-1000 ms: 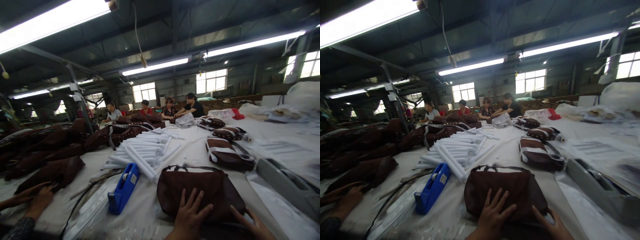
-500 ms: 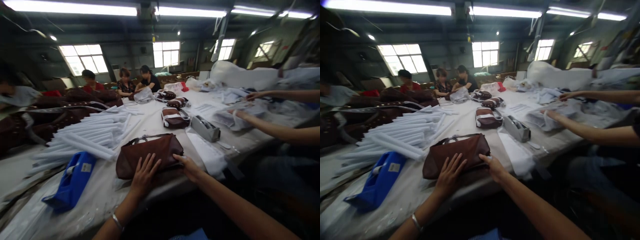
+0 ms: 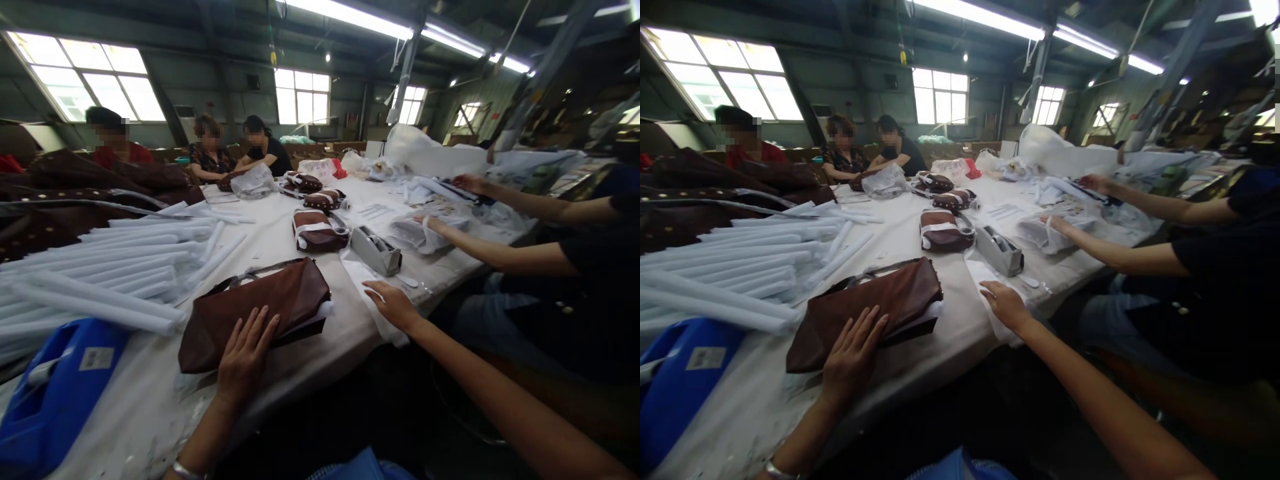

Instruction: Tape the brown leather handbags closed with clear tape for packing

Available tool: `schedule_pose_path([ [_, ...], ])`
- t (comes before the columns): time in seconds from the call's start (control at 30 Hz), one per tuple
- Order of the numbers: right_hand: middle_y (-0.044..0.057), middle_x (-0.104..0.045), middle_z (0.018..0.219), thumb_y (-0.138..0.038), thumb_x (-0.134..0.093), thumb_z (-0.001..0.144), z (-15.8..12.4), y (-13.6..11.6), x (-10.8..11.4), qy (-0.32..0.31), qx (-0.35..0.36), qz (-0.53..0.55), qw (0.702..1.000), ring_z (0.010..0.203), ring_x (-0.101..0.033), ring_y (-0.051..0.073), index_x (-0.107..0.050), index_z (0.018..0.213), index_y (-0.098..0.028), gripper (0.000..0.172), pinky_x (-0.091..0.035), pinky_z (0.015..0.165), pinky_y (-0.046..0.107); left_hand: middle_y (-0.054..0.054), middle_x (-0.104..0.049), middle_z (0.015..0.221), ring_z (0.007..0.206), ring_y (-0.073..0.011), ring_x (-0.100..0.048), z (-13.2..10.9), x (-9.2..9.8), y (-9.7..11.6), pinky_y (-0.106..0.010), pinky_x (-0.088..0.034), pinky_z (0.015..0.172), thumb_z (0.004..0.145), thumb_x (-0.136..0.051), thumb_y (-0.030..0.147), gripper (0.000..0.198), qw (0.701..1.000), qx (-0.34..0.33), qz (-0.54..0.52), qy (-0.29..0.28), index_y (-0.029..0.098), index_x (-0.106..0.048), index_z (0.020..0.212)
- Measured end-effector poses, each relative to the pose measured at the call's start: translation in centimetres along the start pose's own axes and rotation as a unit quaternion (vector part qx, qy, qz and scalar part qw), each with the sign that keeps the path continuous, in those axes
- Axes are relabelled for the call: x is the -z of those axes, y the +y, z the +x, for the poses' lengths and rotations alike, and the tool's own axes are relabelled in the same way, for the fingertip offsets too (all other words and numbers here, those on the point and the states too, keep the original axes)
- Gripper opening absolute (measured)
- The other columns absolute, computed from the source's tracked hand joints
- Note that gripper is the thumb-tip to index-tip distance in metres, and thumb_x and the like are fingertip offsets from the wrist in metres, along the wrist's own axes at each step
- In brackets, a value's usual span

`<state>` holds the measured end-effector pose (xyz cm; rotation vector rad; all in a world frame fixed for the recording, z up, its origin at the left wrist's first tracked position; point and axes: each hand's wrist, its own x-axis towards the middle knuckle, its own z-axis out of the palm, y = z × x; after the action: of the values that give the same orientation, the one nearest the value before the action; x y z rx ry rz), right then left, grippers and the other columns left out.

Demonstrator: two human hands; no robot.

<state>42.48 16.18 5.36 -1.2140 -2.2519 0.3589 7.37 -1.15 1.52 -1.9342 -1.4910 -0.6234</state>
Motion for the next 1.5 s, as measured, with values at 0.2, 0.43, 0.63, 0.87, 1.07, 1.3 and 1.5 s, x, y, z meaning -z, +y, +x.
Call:
schedule_pose_path([
  [0.2, 0.016, -0.071, 0.119, -0.019, -0.061, 0.086, 0.9, 7.0, -0.1, 0.011, -0.026, -0.081, 0.996, 0.119, -0.062, 0.031, -0.074, 0.101, -0.015, 0.02, -0.047, 0.108, 0.05, -0.009, -0.045, 0.154, 0.144, -0.0251, -0.04, -0.1, -0.5, 0.2, -0.046, -0.031, 0.122, 0.095, -0.037, 0.004, 0.061, 1.0, -0.011, 0.013, 0.012, 0.023, -0.035, 0.153],
  [0.43, 0.011, -0.074, 0.108, -0.023, -0.054, 0.093, 3.2, 6.7, 0.3, 0.021, 0.001, -0.107, 0.994, 0.106, -0.068, 0.026, -0.074, 0.091, -0.019, 0.021, -0.052, 0.099, 0.039, -0.008, -0.046, 0.153, 0.142, -0.0247, -0.042, -0.2, -0.9, 0.0, -0.044, -0.029, 0.123, 0.094, -0.037, 0.004, 0.059, 0.999, -0.012, 0.016, 0.03, 0.023, -0.04, 0.15],
  [0.63, 0.013, -0.072, 0.112, -0.023, -0.043, 0.097, 4.8, 3.4, 0.4, 0.049, 0.023, -0.095, 0.994, 0.109, -0.066, 0.027, -0.07, 0.102, -0.017, 0.028, -0.049, 0.101, 0.04, -0.008, -0.047, 0.153, 0.143, -0.026, -0.042, 0.0, -0.9, 0.2, -0.047, -0.031, 0.121, 0.095, -0.036, 0.003, 0.06, 0.999, 0.004, 0.007, 0.031, 0.022, -0.038, 0.151],
  [0.87, 0.009, -0.073, 0.113, -0.025, -0.046, 0.098, -1.2, -5.7, -2.2, -0.115, 0.097, 0.039, 0.988, 0.108, -0.067, 0.022, -0.071, 0.103, -0.02, 0.027, -0.051, 0.097, 0.034, -0.008, -0.048, 0.152, 0.142, -0.0241, -0.043, 1.2, 0.0, -0.5, -0.044, -0.033, 0.12, 0.093, -0.04, 0.002, 0.064, 0.999, 0.032, 0.004, 0.039, 0.021, -0.034, 0.153],
  [1.07, 0.006, -0.076, 0.101, -0.044, -0.047, 0.1, -2.3, -9.4, -2.7, -0.213, 0.074, 0.104, 0.969, 0.094, -0.071, 0.022, -0.075, 0.102, -0.023, 0.035, -0.054, 0.088, 0.031, -0.009, -0.047, 0.153, 0.143, -0.0253, -0.042, 2.1, 1.0, -1.2, -0.046, -0.037, 0.117, 0.091, -0.041, 0.006, 0.067, 0.997, 0.07, -0.022, 0.039, 0.02, -0.028, 0.155],
  [1.3, 0.027, -0.029, 0.158, -0.052, -0.054, 0.095, 3.3, -7.2, -8.9, -0.139, -0.068, -0.106, 0.982, 0.15, -0.021, 0.04, -0.038, 0.149, 0.001, 0.077, -0.02, 0.122, 0.054, -0.008, -0.048, 0.153, 0.142, -0.0254, -0.044, 2.7, 1.4, -1.4, -0.048, -0.039, 0.116, 0.086, -0.043, 0.003, 0.076, 0.992, 0.107, -0.045, 0.045, 0.023, -0.024, 0.156],
  [1.5, 0.014, -0.047, 0.152, -0.05, -0.053, 0.098, 2.7, -9.8, -11.5, -0.202, 0.211, -0.015, 0.956, 0.144, -0.037, 0.03, -0.043, 0.149, -0.019, 0.061, -0.023, 0.121, 0.051, -0.008, -0.047, 0.153, 0.142, -0.0251, -0.043, 2.5, 1.7, -1.9, -0.048, -0.04, 0.116, 0.09, -0.044, 0.007, 0.073, 0.991, 0.112, -0.053, 0.047, 0.024, -0.021, 0.157],
])
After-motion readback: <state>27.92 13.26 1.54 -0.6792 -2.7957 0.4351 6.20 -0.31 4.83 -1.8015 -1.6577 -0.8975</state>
